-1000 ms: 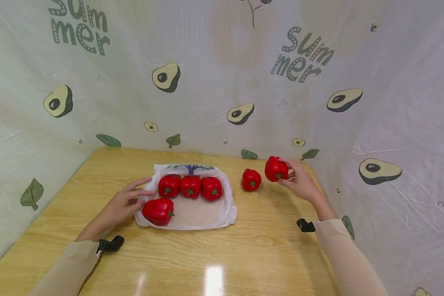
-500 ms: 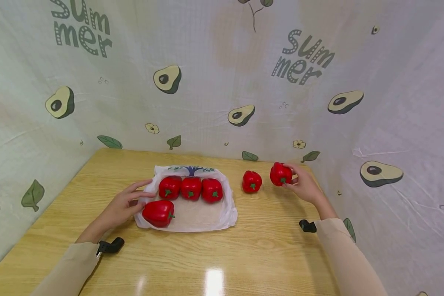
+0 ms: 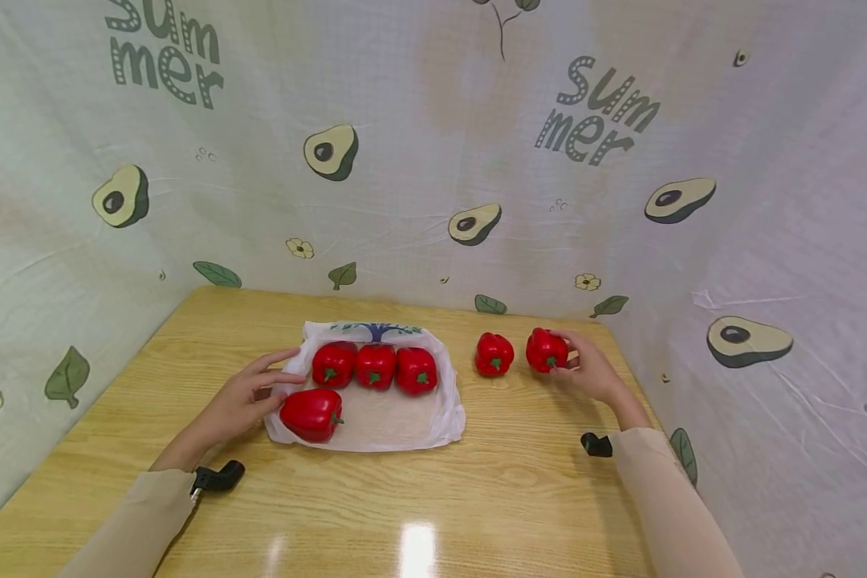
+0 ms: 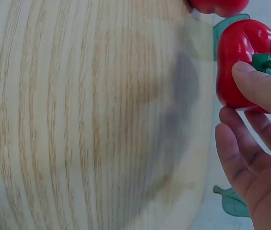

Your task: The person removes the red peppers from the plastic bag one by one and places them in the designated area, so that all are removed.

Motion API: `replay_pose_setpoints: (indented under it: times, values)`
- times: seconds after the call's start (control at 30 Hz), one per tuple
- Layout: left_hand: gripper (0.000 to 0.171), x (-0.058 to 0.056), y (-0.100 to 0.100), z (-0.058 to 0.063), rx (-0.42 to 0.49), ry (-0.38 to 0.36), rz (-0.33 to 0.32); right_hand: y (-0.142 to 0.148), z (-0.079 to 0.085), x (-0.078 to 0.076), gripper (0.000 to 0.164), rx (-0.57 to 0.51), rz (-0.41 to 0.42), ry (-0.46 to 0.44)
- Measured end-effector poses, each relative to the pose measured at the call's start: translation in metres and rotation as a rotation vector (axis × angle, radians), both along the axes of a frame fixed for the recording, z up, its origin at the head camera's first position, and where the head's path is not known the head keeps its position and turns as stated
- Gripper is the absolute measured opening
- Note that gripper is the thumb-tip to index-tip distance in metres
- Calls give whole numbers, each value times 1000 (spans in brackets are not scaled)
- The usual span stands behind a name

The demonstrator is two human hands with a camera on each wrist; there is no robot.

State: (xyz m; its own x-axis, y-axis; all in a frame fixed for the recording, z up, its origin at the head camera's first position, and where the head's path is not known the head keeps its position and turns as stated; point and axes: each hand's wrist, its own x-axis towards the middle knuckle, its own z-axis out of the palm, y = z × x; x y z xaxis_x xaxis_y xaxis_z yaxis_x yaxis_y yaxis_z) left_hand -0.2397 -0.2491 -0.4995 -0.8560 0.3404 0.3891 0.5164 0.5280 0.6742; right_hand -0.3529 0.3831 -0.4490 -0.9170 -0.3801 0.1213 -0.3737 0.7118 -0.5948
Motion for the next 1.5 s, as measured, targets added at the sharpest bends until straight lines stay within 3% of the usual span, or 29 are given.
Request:
replay_pose_setpoints:
  times: [0.67,1.2,1.5]
  values:
    - [33,0,1,2,-1,-29,16,-6,-15,-6,75,6,29,-63]
    - [33,0,0,2,-4,-38,17,-13,-17,-4,72,44,37,-53]
    - [33,0,1,2,6,-35,10,-9,-14,-1,82,62,84,-33]
